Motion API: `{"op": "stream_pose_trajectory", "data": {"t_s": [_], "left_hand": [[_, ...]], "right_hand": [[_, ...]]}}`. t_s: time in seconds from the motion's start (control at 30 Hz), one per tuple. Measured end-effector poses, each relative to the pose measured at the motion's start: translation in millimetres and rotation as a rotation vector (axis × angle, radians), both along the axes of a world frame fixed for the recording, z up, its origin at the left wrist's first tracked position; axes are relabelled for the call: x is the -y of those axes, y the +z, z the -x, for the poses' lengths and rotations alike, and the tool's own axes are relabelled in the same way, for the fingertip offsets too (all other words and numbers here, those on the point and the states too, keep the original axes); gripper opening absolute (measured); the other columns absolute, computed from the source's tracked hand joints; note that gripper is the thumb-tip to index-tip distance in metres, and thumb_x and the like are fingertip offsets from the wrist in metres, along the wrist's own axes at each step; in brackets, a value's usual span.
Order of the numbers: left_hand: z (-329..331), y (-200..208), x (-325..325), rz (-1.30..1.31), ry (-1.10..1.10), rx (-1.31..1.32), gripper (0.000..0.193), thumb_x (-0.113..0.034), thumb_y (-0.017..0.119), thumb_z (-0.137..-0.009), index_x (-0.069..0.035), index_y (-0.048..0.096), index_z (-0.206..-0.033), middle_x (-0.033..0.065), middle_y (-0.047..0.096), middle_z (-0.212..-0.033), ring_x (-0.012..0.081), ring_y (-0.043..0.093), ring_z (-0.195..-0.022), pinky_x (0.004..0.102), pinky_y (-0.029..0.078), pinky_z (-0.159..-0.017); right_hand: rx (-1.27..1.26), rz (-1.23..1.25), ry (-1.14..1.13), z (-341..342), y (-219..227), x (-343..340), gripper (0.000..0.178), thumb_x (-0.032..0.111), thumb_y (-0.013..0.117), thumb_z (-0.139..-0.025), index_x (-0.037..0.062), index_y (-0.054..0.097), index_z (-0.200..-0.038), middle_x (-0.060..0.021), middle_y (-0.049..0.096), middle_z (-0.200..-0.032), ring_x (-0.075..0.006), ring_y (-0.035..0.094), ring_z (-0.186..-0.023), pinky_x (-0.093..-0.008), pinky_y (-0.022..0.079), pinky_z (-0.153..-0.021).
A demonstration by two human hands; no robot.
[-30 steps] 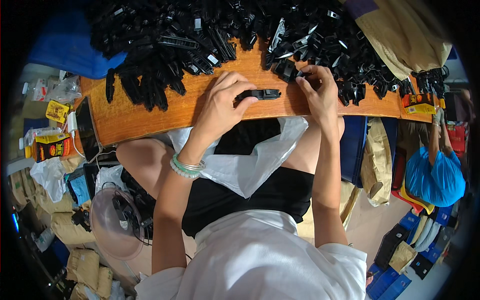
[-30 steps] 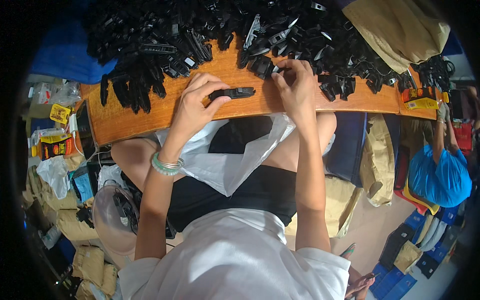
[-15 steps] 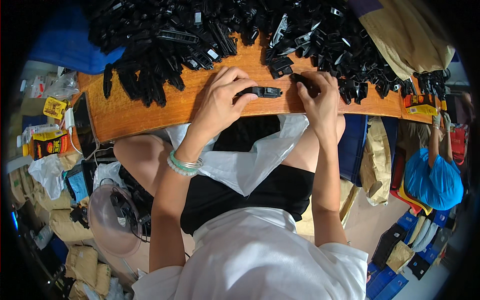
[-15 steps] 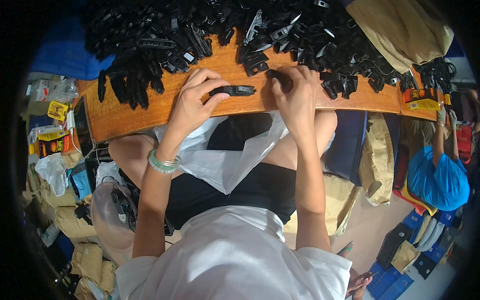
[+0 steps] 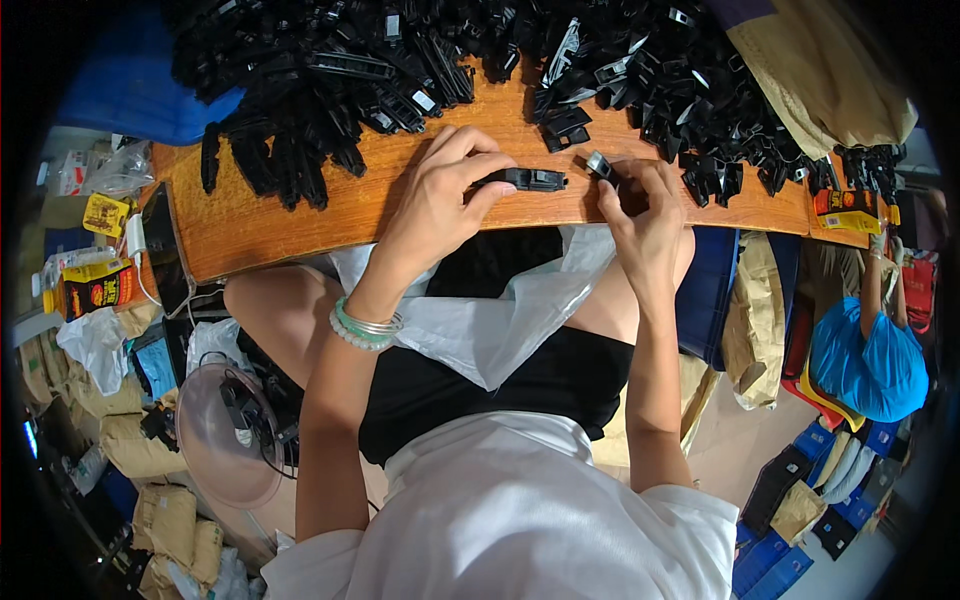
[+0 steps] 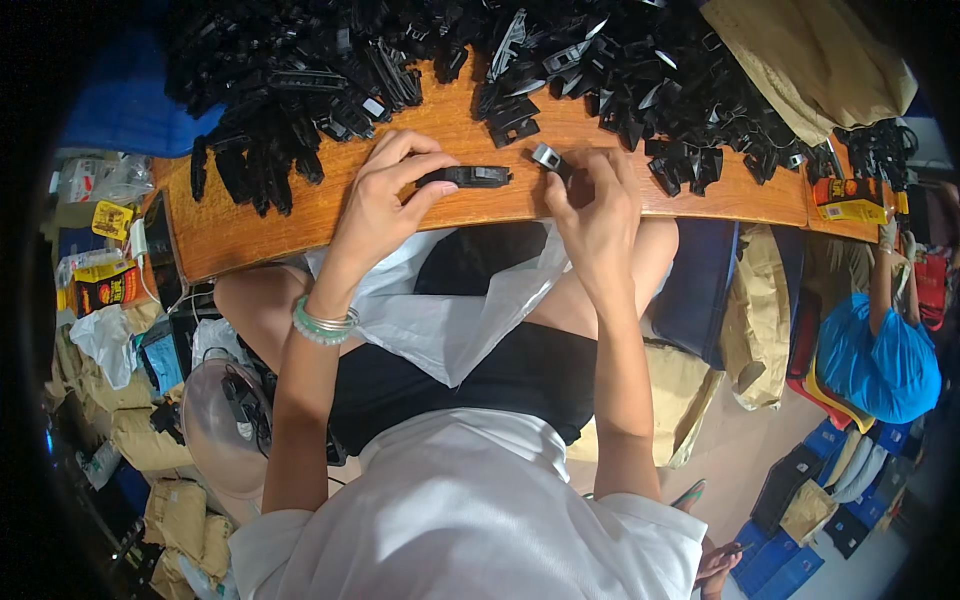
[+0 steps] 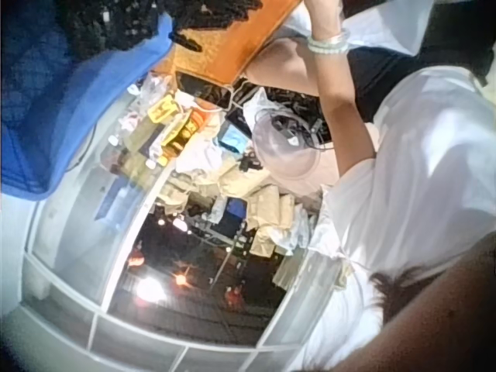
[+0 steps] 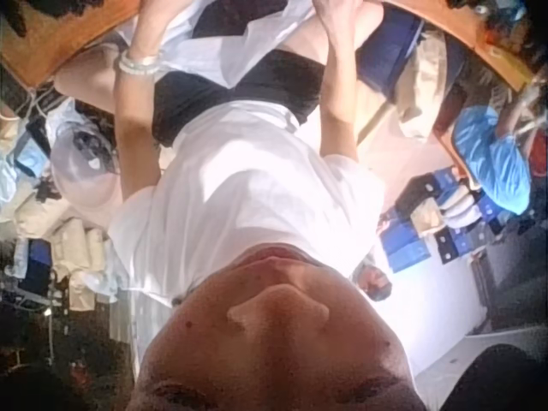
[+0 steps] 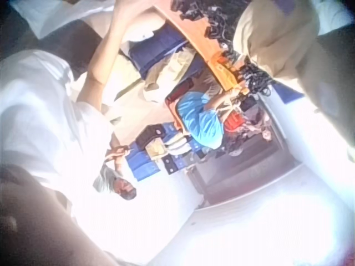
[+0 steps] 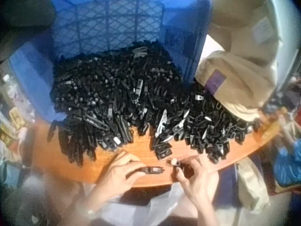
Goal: The person assembles small black plastic components by hand.
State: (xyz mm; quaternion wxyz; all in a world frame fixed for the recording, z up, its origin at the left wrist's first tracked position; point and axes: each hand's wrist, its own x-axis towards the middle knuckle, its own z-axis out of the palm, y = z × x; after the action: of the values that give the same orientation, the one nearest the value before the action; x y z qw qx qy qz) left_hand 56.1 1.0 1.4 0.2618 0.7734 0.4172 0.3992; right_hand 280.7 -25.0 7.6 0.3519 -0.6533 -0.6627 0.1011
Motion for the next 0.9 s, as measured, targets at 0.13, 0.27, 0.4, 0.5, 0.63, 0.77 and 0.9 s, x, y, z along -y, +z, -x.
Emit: {"op": "stream_pose_trajectory", "data": {"t_s": [0.13,0.27,0.4,0.5,0.63,0.77,0.9], "left_hand": [[0,3,1,-0.005,0.004,-0.006,0.021,-0.002,0.073,-0.074,0.001,0.069,-0.095,0.0094,0.06,-0.094,0.0251,0.057,-0.089,0.0339,0.047,-0.08],[-2,1,0,0.008,-0.01,0.004,0.02,-0.002,0.072,-0.074,0.001,0.069,-0.094,0.0083,0.059,-0.092,0.0254,0.056,-0.088,0.0349,0.046,-0.078],[-2,2,-2,-0.045,-0.033,-0.015,0.019,-0.001,0.072,-0.073,0.001,0.068,-0.092,0.008,0.059,-0.089,0.0272,0.054,-0.086,0.0375,0.045,-0.077],[-2,2,-3,-0.08,-0.042,-0.013,0.019,0.0,0.071,-0.073,0.001,0.067,-0.091,0.0088,0.06,-0.087,0.0279,0.054,-0.085,0.0381,0.046,-0.076],[-2,2,-4,-0.104,-0.037,-0.045,0.022,-0.001,0.072,-0.072,0.003,0.069,-0.094,0.0105,0.062,-0.09,0.0258,0.057,-0.085,0.0345,0.047,-0.076],[-5,3,-6,-0.141,-0.062,-0.075,0.024,-0.001,0.072,-0.072,0.004,0.068,-0.095,0.0118,0.062,-0.09,0.0274,0.057,-0.086,0.0351,0.047,-0.075],[-5,3,-3,-0.153,-0.051,-0.113,0.024,-0.002,0.073,-0.073,0.004,0.068,-0.096,0.0119,0.062,-0.092,0.0265,0.059,-0.086,0.0334,0.048,-0.075]], "right_hand": [[-0.412,0.111,0.19,1,3,4,0.023,0.002,0.074,-0.074,-0.0019,0.068,-0.096,-0.0094,0.06,-0.082,-0.018,0.058,-0.072,-0.0296,0.046,-0.064],[-0.281,0.134,0.296,2,10,-2,0.022,-0.001,0.073,-0.075,-0.0023,0.068,-0.097,-0.0071,0.06,-0.084,-0.0151,0.057,-0.071,-0.0271,0.045,-0.063],[-0.346,0.179,0.355,5,13,-8,0.024,-0.004,0.072,-0.076,-0.0035,0.07,-0.1,-0.0066,0.06,-0.086,-0.0146,0.057,-0.073,-0.0256,0.046,-0.066],[-0.382,0.126,0.395,6,9,-12,0.025,-0.005,0.071,-0.076,-0.0036,0.07,-0.1,-0.007,0.06,-0.087,-0.0156,0.057,-0.078,-0.0258,0.046,-0.069],[-0.365,0.056,0.384,7,4,-10,0.024,-0.005,0.071,-0.074,-0.004,0.071,-0.098,-0.0075,0.061,-0.092,-0.0183,0.057,-0.087,-0.0273,0.047,-0.074],[-0.368,0.01,0.473,16,2,-11,0.024,-0.005,0.07,-0.074,-0.0047,0.069,-0.098,-0.0109,0.061,-0.094,-0.0246,0.057,-0.091,-0.0326,0.045,-0.08],[-0.391,0.024,0.471,16,-3,-13,0.024,-0.003,0.07,-0.075,-0.0043,0.068,-0.099,-0.0116,0.061,-0.094,-0.0266,0.057,-0.092,-0.0338,0.045,-0.082]]}}
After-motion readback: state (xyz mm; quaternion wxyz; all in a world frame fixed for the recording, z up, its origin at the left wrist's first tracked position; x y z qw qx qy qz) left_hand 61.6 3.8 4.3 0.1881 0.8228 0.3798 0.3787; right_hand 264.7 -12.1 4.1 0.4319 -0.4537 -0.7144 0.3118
